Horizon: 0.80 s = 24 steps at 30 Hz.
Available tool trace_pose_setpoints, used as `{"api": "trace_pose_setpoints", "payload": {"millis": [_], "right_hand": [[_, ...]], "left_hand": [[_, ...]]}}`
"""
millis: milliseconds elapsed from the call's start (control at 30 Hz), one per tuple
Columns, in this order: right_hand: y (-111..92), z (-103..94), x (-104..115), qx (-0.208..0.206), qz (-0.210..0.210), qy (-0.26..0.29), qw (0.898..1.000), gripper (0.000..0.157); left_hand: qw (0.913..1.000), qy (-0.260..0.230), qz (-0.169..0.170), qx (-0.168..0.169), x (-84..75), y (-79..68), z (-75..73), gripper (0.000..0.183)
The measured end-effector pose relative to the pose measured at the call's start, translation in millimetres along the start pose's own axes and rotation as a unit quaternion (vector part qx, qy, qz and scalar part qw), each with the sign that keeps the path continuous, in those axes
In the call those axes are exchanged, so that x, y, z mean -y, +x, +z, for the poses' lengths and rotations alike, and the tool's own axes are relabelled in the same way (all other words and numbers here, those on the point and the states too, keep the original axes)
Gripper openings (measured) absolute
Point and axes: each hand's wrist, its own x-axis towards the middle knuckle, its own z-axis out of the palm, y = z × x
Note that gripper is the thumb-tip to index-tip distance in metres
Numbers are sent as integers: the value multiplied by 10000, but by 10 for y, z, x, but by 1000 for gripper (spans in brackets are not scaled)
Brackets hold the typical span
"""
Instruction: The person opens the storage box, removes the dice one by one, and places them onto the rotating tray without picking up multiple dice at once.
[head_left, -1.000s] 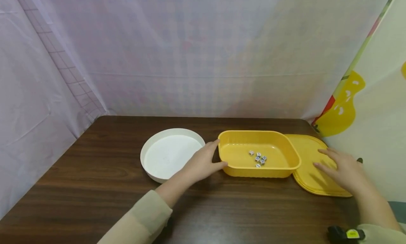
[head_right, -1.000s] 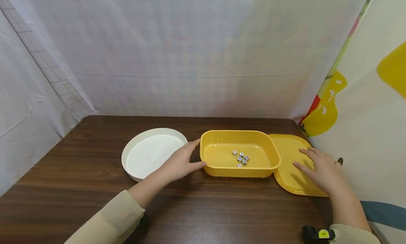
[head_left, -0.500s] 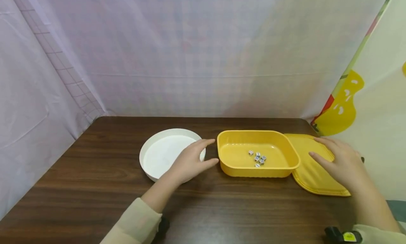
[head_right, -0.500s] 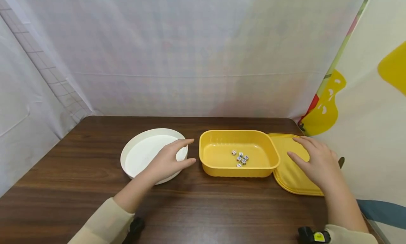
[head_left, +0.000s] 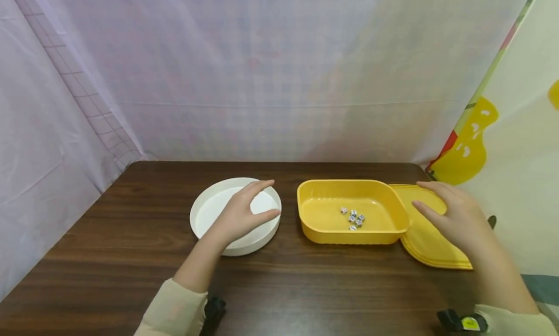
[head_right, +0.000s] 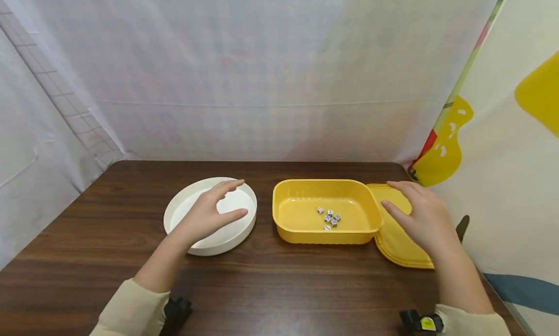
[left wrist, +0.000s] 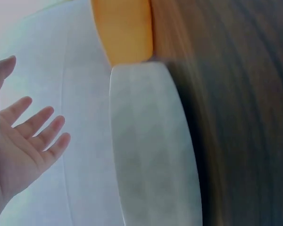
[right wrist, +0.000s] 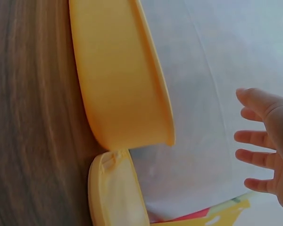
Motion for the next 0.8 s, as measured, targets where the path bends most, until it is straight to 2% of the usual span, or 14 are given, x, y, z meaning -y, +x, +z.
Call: {"api": "trace_pose_setpoints", "payload": {"millis": [300,633,800], "right_hand": [[119,13,164,42,-91,145,9998,47],[253,33,377,158,-41,231,9996,46],[284,51,458,171,19,292,9994,46]], "left_hand": [[9980,-256,-458,-351,172,-72,-256,68],[9936,-458,-888,-523,399,-144,-529,74],[9871,-653,-1372,-497,512,-196,-667,79]]}}
